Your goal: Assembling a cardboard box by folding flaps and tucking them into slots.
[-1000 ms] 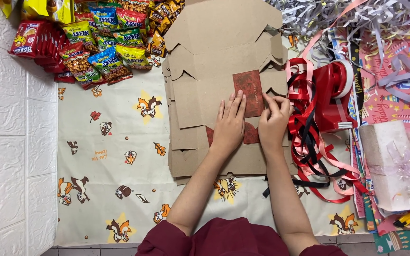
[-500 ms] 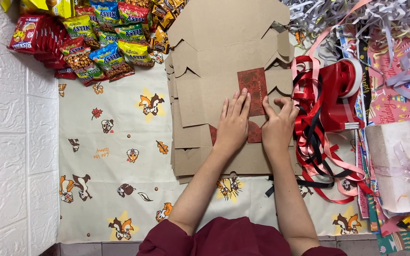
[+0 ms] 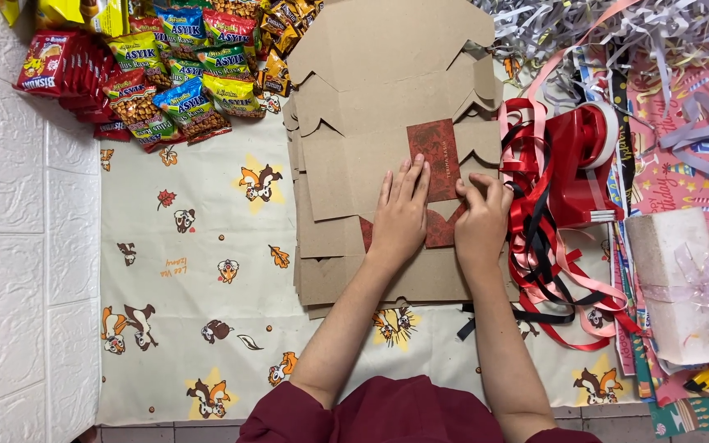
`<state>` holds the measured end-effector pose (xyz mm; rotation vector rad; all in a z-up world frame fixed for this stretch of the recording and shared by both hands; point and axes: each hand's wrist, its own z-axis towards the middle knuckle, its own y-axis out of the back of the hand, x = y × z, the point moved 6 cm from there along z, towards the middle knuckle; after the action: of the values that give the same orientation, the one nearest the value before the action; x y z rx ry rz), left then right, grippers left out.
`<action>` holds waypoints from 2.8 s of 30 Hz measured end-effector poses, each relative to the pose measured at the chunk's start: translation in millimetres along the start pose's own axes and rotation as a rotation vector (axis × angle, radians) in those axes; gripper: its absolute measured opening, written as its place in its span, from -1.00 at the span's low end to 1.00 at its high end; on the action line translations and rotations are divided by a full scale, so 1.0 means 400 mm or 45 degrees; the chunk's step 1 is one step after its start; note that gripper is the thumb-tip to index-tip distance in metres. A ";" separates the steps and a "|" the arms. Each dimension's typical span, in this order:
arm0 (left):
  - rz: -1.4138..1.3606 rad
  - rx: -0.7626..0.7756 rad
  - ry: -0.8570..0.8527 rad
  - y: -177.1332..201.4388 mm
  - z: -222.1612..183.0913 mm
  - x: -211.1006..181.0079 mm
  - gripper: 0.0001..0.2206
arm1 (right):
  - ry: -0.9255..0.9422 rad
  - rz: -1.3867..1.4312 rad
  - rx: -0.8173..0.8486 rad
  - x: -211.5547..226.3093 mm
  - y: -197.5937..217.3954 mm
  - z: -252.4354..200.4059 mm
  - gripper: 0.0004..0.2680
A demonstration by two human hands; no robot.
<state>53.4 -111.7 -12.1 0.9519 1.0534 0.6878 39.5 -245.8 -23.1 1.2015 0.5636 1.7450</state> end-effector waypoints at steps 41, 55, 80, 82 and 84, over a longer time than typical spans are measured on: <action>-0.013 -0.093 -0.008 -0.038 -0.007 0.020 -0.51 | 0.006 -0.378 0.569 0.044 -0.042 0.142 -0.50; -0.015 -0.076 -0.007 -0.032 -0.004 0.019 -0.48 | 0.028 -0.618 0.452 0.092 -0.053 0.140 -0.46; -0.390 -0.119 0.074 0.009 -0.004 0.033 -0.50 | 0.195 0.015 0.296 0.159 -0.065 0.020 -0.62; -0.533 -0.139 0.109 0.030 -0.001 0.047 -0.51 | 0.210 -0.079 0.383 0.164 -0.082 0.015 -0.63; -1.152 -0.184 0.197 0.058 0.006 0.064 -0.30 | 0.225 -0.233 0.381 0.158 -0.099 0.013 -0.64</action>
<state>64.1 -80.7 -1.0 0.2262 1.3968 0.0742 54.2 -172.6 -20.9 1.1603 1.0372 1.6584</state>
